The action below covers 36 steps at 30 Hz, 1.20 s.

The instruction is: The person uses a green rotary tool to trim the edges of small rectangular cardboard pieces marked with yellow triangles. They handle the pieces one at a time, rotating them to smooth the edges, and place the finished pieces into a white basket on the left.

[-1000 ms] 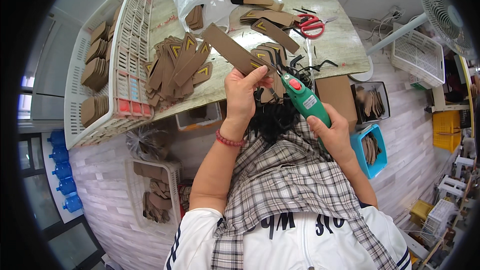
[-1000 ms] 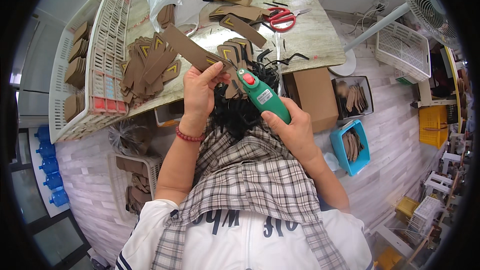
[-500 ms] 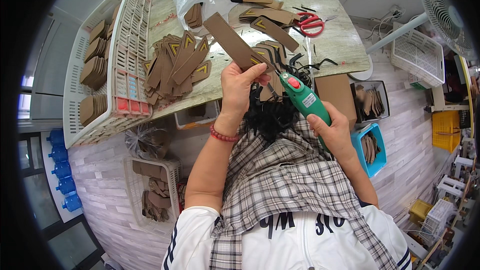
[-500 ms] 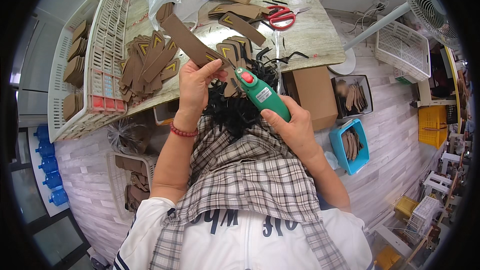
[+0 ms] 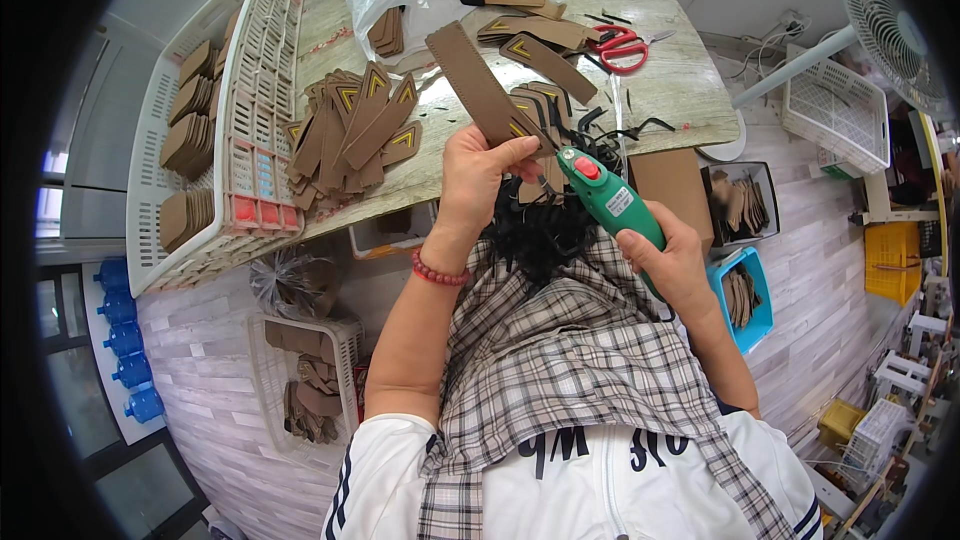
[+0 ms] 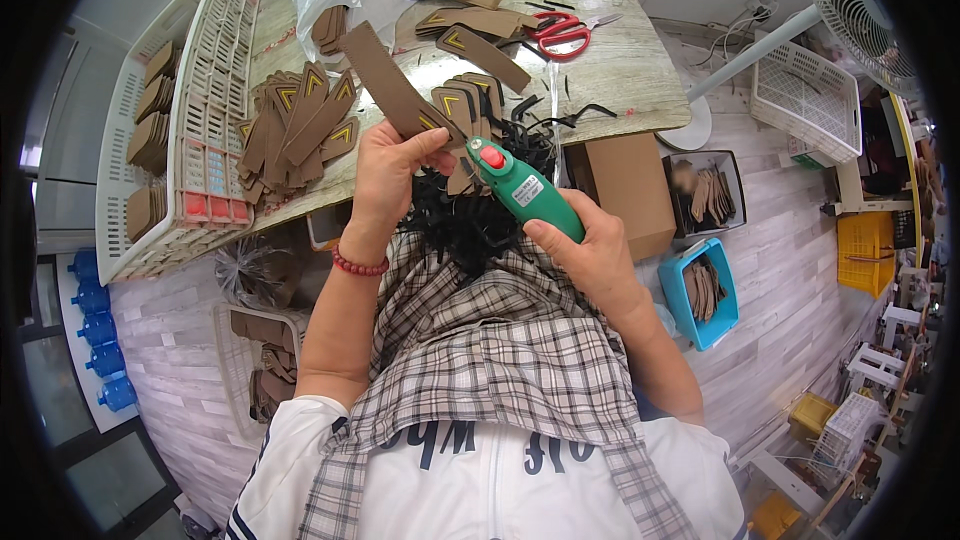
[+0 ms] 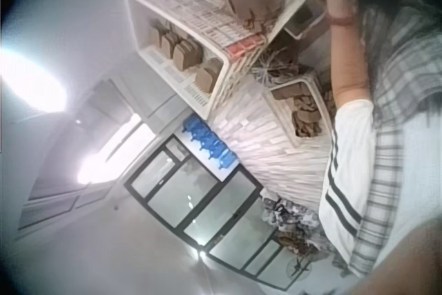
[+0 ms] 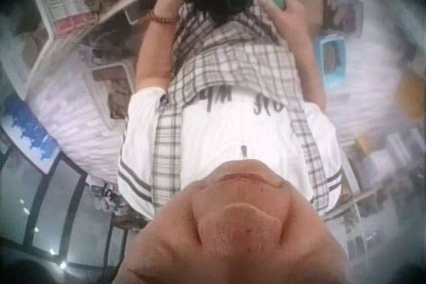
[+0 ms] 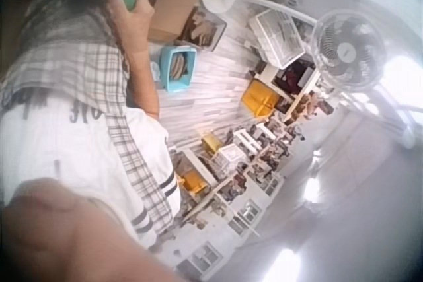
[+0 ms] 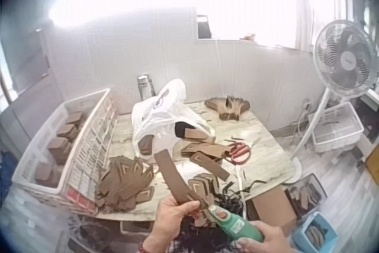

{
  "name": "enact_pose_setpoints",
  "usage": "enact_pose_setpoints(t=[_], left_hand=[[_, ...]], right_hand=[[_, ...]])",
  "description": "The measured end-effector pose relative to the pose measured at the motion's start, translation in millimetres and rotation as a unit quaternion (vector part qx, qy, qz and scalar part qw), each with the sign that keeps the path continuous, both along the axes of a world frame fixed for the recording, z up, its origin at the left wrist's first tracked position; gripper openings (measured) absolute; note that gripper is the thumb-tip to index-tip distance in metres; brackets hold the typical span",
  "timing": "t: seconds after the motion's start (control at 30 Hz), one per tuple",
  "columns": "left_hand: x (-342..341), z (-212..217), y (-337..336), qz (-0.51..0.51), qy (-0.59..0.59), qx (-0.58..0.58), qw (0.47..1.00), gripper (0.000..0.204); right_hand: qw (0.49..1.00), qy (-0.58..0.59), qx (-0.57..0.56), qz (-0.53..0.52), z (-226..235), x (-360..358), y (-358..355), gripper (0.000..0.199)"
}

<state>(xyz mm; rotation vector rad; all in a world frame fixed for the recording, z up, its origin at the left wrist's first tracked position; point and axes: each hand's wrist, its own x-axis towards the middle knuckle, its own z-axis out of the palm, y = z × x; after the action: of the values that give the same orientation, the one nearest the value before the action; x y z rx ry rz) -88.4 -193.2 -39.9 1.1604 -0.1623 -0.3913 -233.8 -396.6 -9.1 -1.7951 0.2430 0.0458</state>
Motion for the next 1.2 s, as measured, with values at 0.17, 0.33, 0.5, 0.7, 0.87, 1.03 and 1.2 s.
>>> enact_pose_setpoints(t=[0.17, 0.33, 0.5, 0.7, 0.87, 1.03, 1.2], left_hand=[[-4, 0, -3, -0.017, 0.016, 0.011, 1.000, 0.008], [-9, 1, -7, -0.027, 0.021, 0.005, 0.999, 0.005], [-11, -2, -9, -0.042, 0.010, 0.027, 0.999, 0.008], [-13, -10, -7, -0.029, 0.012, 0.021, 0.999, 0.010], [10, -12, 13, 0.122, -0.013, -0.067, 0.990, 0.007], [65, -15, 41, 0.299, 0.110, -0.163, 0.934, 0.019], [49, -45, -24, 0.200, 0.003, 0.384, 0.902, 0.065]], right_hand=[[1.000, 0.000, -0.013, -0.001, 3, 2, 0, 0.040], [1.000, -0.005, -0.011, 0.005, 3, 6, -1, 0.039], [1.000, -0.012, -0.004, -0.002, -4, 10, 0, 0.039], [1.000, -0.003, 0.031, -0.004, -6, 18, 10, 0.035], [0.998, -0.010, 0.051, -0.028, -8, 23, 13, 0.034], [0.998, -0.001, 0.047, -0.049, -11, 13, 2, 0.034], [0.997, 0.004, 0.046, -0.057, -20, 8, -1, 0.032]])
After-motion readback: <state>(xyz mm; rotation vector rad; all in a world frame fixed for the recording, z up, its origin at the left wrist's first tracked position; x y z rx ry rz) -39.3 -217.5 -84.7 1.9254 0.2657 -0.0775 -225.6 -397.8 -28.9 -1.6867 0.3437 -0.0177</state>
